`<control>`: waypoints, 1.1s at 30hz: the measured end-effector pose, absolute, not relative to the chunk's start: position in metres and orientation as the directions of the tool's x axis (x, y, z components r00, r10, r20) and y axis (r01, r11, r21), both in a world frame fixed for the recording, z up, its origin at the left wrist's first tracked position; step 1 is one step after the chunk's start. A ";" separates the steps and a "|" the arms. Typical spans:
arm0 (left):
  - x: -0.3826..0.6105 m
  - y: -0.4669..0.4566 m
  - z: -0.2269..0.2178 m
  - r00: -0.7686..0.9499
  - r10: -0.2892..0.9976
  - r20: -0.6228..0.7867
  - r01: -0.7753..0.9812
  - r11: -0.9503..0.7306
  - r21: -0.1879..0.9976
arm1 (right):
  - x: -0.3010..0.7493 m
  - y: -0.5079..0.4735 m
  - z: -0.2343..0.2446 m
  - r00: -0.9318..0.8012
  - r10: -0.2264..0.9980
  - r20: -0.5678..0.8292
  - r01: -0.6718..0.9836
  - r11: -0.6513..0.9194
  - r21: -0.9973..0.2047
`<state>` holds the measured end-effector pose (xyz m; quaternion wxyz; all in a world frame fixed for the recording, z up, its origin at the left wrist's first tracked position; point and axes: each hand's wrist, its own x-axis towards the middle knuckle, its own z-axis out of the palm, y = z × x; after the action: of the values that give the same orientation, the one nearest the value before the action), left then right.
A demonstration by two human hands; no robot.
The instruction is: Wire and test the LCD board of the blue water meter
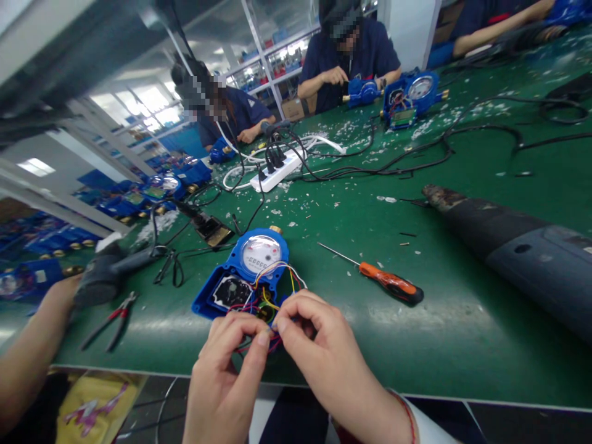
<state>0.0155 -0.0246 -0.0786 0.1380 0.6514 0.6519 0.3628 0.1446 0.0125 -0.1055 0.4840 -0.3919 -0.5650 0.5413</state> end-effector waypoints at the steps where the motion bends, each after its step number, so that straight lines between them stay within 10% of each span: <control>1: 0.014 -0.025 -0.079 -0.115 0.948 0.296 0.749 -0.113 0.653 | 0.145 0.013 -0.106 -0.224 0.968 0.115 -0.094 0.096 -0.991; 15: -0.002 -0.031 -0.083 -0.057 0.953 0.296 0.766 -0.149 0.626 | 0.165 0.010 -0.103 -0.157 0.899 0.409 0.136 0.430 -0.893; 21: -0.013 -0.032 -0.088 -0.008 0.941 0.337 0.793 -0.199 0.576 | 0.201 0.012 -0.101 0.191 0.881 0.433 0.292 0.370 -0.882; 33: 0.007 0.006 -0.056 0.017 0.885 0.465 0.939 -0.173 0.296 | 0.163 0.042 -0.103 -0.137 0.942 0.307 0.232 0.332 -0.914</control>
<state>0.0066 0.0063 -0.0561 -0.0478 0.7115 0.6412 0.2835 0.1633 0.0418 -0.1025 0.4826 -0.4457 -0.6582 0.3678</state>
